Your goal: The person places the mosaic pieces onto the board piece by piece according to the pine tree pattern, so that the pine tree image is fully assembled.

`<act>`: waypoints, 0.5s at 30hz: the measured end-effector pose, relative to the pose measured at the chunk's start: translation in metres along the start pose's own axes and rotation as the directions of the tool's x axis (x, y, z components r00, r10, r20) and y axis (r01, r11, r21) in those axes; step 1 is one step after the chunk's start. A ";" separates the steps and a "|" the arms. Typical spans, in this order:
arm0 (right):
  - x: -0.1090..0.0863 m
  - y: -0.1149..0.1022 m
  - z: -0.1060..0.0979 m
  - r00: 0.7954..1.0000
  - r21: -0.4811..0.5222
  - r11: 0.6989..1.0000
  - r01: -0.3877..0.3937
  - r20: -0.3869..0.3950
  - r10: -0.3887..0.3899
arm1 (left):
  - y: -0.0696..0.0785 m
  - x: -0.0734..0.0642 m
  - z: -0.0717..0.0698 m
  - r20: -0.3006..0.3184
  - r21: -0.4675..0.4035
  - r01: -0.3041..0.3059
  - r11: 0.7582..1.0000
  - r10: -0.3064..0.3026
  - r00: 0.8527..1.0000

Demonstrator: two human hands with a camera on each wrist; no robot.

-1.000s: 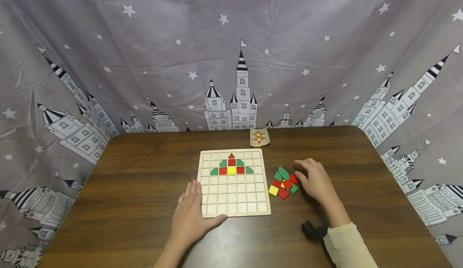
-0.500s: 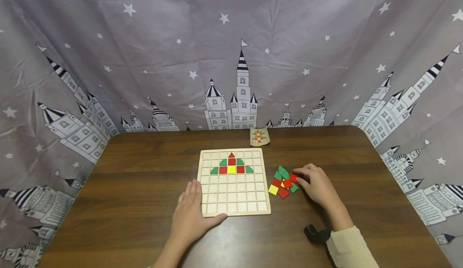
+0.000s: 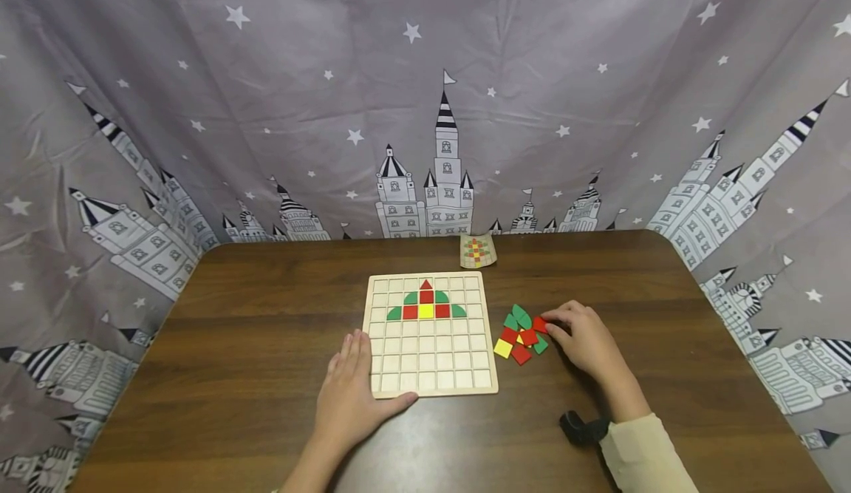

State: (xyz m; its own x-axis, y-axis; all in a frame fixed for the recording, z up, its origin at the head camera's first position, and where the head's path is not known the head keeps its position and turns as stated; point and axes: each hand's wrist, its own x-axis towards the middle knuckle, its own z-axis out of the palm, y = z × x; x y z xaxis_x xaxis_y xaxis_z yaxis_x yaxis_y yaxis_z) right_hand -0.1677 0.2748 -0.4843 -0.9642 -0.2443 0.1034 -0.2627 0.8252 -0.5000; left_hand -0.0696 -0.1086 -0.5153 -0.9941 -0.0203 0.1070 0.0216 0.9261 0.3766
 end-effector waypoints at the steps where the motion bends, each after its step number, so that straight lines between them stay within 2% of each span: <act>1: 0.000 0.000 0.000 1.000 0.002 1.000 0.001 -0.001 -0.001 | 0.000 0.000 0.000 0.003 0.000 0.002 1.000 -0.002 1.000; 9: 0.005 -0.006 0.004 1.000 0.013 1.000 0.025 -0.009 -0.025 | 0.000 0.000 -0.001 0.009 0.000 0.004 1.000 -0.004 1.000; 15: 0.013 -0.016 0.011 1.000 0.011 1.000 0.014 -0.008 -0.014 | 0.001 0.000 -0.001 0.009 0.000 0.004 1.000 -0.004 1.000</act>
State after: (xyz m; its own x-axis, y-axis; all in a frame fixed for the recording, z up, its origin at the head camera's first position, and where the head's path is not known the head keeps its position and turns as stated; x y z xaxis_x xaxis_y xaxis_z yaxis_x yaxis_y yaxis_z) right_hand -0.1755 0.2524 -0.4845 -0.9608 -0.2515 0.1168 -0.2754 0.8163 -0.5078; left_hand -0.0699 -0.1083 -0.5141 -0.9950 -0.0208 0.0973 0.0175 0.9261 0.3770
